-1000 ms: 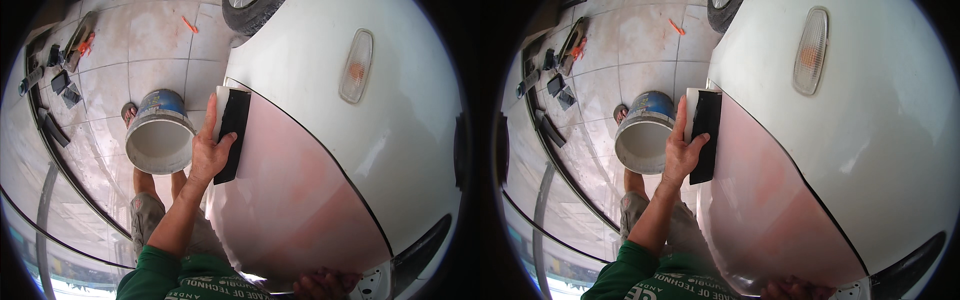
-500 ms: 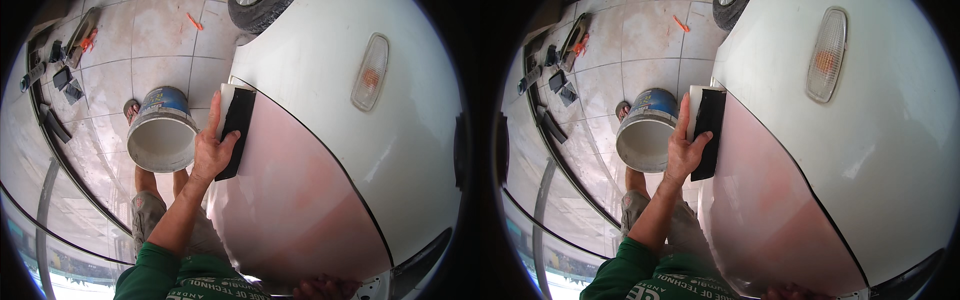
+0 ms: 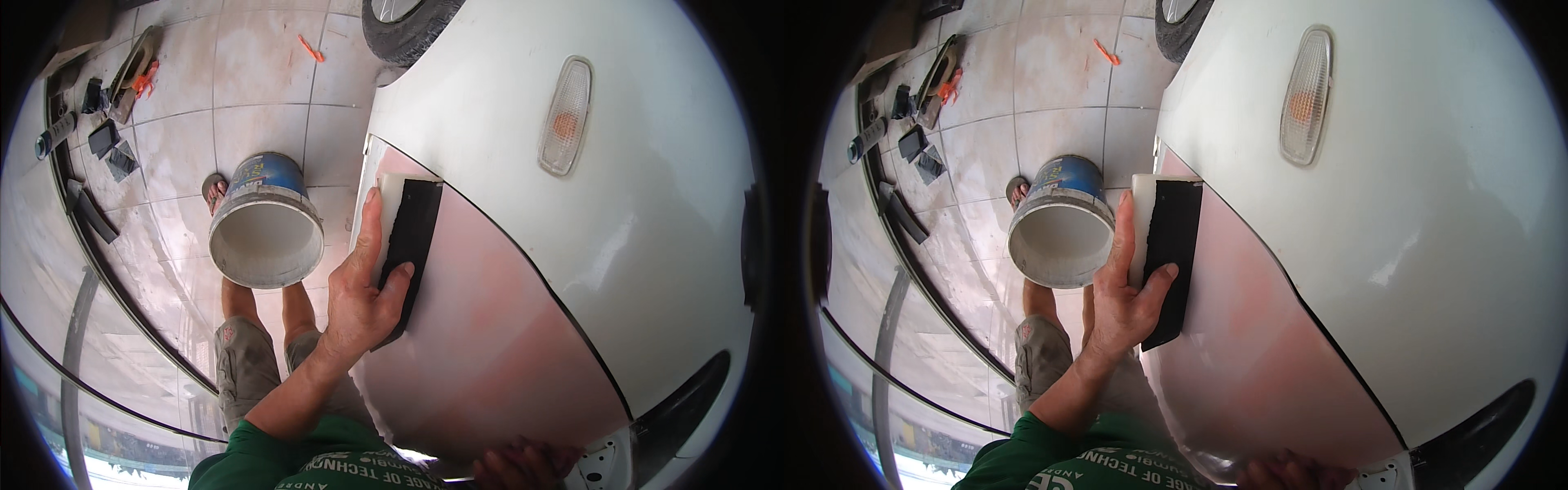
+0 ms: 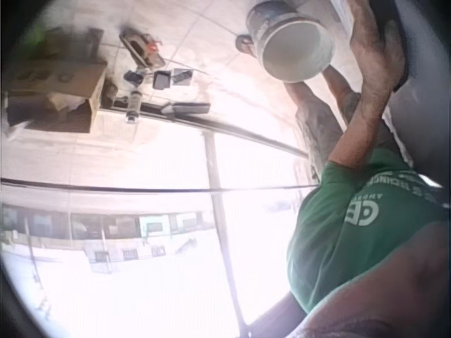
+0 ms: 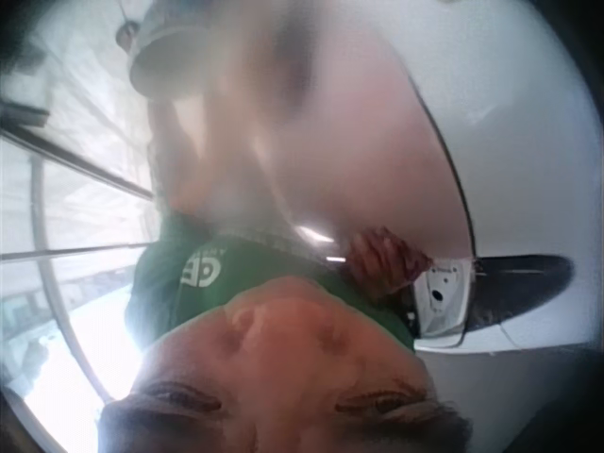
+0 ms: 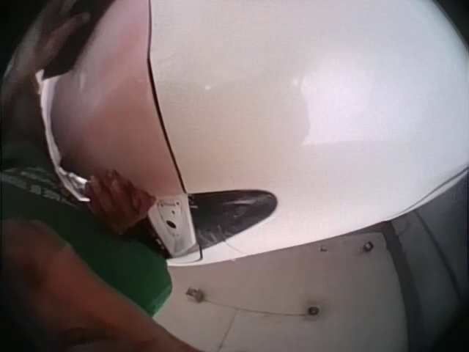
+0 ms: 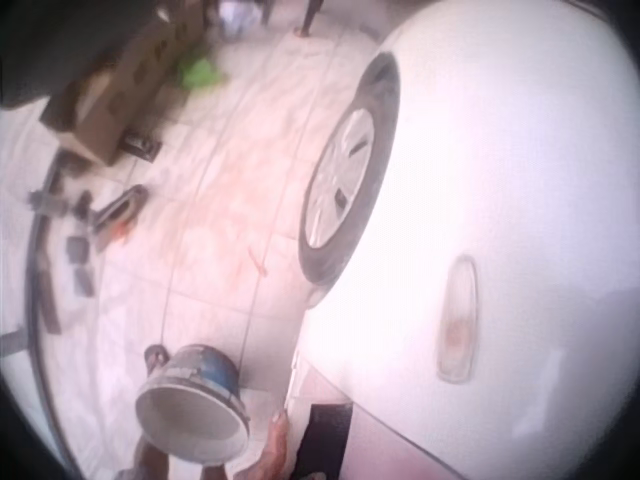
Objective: The person sands the front fender of a white car using a sanding block and a cloth, repeatedly wiping the surface and dipping the cloth into a bucket of water. The person switches sandpaper mid-task and continues sanding the same area.
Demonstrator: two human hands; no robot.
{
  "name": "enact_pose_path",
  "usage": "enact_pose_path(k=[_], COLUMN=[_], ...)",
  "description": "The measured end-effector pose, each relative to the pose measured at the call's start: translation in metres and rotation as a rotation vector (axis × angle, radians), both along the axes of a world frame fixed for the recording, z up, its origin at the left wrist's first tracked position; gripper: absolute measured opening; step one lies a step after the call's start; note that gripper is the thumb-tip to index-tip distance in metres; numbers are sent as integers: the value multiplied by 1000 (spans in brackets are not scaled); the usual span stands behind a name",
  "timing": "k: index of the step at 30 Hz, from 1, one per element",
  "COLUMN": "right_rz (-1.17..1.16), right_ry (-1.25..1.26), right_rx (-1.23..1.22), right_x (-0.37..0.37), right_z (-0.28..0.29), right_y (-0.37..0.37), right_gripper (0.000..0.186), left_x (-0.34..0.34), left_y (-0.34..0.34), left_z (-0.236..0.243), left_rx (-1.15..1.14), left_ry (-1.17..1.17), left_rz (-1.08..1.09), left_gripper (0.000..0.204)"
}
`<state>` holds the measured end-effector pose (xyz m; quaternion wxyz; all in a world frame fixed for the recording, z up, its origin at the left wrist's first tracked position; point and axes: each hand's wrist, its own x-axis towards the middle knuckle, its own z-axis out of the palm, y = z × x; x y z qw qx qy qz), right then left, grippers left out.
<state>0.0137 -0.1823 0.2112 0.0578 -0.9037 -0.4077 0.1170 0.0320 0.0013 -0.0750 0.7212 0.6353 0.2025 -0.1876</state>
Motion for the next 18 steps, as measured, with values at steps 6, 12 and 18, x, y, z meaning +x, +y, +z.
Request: enact_pose_path(k=[6, 12, 18], right_rz=[87, 199, 85], right_ry=[-138, -152, -65], right_rx=[101, 128, 48], right_x=[-1, 4, -25], right_z=[-15, -16, 4], right_y=[-8, -17, -18], right_gripper=[19, 25, 31], left_x=[0, -1, -4], left_y=[2, 7, -1], left_z=[63, 51, -48], left_rx=[37, -2, 91], left_ry=[-195, -208, 26], left_rz=[-33, -61, 4], left_gripper=[87, 90, 98])
